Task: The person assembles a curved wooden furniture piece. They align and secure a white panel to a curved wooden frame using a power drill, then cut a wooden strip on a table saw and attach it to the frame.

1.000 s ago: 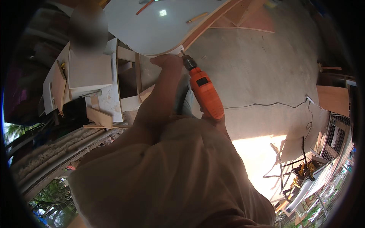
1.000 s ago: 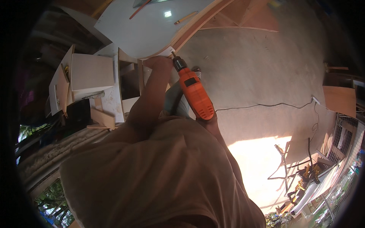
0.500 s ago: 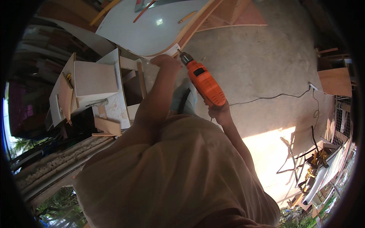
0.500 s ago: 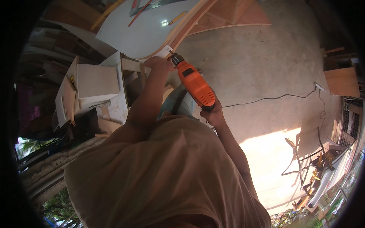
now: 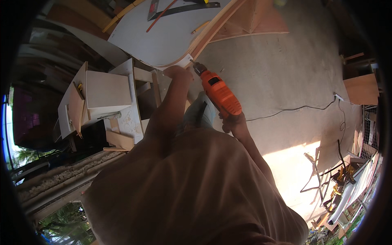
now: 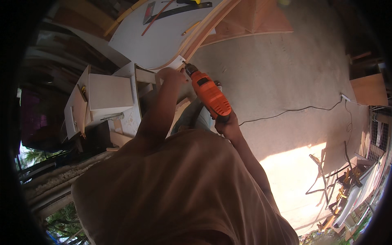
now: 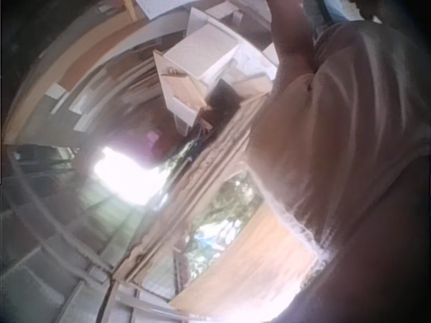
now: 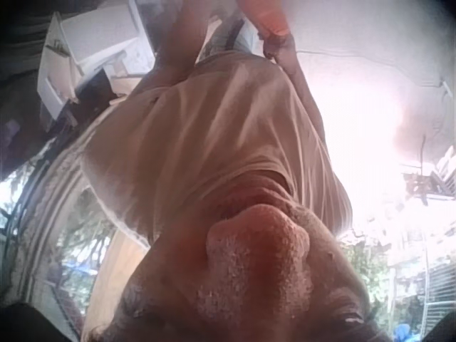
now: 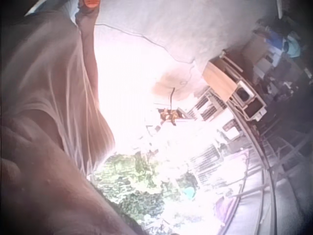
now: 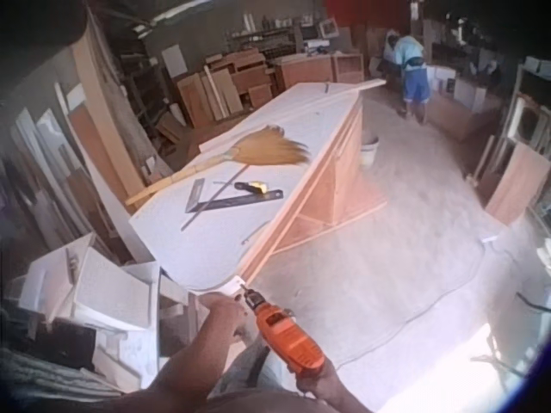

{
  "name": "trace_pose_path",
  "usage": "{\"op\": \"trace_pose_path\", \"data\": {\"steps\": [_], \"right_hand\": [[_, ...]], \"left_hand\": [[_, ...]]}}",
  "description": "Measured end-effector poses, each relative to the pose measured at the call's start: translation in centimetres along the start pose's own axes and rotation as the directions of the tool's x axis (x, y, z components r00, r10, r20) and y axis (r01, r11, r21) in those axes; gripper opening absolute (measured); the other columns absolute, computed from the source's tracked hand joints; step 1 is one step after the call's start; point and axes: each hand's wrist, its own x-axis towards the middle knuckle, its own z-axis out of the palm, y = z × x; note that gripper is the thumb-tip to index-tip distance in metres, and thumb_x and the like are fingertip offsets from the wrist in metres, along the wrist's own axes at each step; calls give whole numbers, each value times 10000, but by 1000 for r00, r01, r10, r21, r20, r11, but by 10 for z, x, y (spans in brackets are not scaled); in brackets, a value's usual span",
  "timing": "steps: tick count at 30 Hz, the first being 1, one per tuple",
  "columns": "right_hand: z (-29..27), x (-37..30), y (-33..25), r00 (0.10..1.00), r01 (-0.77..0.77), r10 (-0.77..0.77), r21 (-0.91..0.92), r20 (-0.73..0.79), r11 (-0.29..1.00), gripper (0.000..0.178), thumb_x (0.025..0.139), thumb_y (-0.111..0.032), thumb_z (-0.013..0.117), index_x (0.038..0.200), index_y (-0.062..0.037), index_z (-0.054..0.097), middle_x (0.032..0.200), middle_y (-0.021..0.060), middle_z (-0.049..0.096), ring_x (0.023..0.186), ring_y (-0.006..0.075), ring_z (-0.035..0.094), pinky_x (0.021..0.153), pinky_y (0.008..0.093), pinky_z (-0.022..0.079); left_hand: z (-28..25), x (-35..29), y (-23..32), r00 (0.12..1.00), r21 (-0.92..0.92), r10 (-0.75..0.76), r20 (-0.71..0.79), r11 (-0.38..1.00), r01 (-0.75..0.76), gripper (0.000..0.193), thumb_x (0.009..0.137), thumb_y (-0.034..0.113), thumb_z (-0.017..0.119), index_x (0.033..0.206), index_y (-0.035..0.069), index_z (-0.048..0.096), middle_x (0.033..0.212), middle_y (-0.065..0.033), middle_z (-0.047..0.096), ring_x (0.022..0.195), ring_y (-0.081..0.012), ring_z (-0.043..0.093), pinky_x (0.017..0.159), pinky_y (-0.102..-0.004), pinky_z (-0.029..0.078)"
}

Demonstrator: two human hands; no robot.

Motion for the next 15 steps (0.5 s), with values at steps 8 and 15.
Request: {"op": "trace_pose_path", "data": {"steps": [8,15], "right_hand": [[-41,-59,8,1000,-2,6,144,-28,990,580,557,-100,602,1129,-10,610,961,111,646,882,233,642,812,373,545],[-96,-153,44,991,125,-83,485,-107,865,674,574,-117,629,1231,7,544,980,153,641,952,308,654,738,413,610]], "left_hand": [[-21,7,-4,994,26,-18,108,1000,15,660,943,580,236,1475,217,378,1498,-31,402,1358,-214,401,1123,-535,160],[-12,73,-11,995,6,-75,71,997,75,634,940,557,194,1405,221,465,1394,-19,505,1226,-222,521,1081,-566,171]]}}
